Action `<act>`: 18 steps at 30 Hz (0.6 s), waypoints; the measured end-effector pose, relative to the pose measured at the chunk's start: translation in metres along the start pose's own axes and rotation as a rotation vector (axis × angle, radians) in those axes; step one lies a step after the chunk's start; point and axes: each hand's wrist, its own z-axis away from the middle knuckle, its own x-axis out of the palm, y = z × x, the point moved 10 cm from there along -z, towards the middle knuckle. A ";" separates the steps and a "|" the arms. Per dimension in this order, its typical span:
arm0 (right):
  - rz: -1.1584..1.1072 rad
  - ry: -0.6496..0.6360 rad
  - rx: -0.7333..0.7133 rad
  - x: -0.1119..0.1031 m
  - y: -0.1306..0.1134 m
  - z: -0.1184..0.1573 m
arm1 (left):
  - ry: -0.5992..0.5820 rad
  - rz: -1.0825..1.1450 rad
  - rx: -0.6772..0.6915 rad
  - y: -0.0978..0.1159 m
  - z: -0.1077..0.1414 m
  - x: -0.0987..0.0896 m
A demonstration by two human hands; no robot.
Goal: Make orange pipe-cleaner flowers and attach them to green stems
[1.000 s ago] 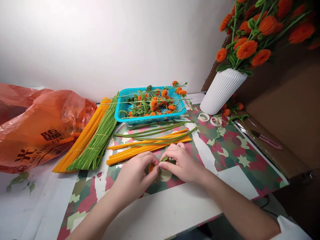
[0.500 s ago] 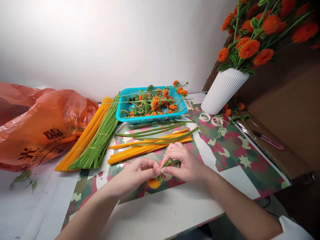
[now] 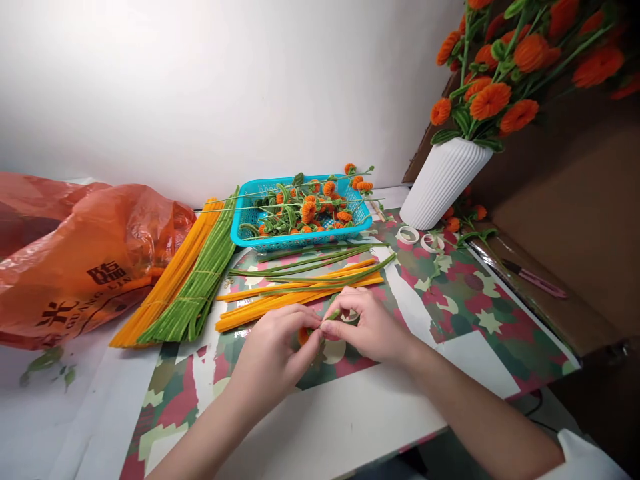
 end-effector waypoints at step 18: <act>-0.011 -0.062 -0.211 0.002 -0.020 0.004 | -0.364 0.655 -0.391 -0.034 0.006 0.034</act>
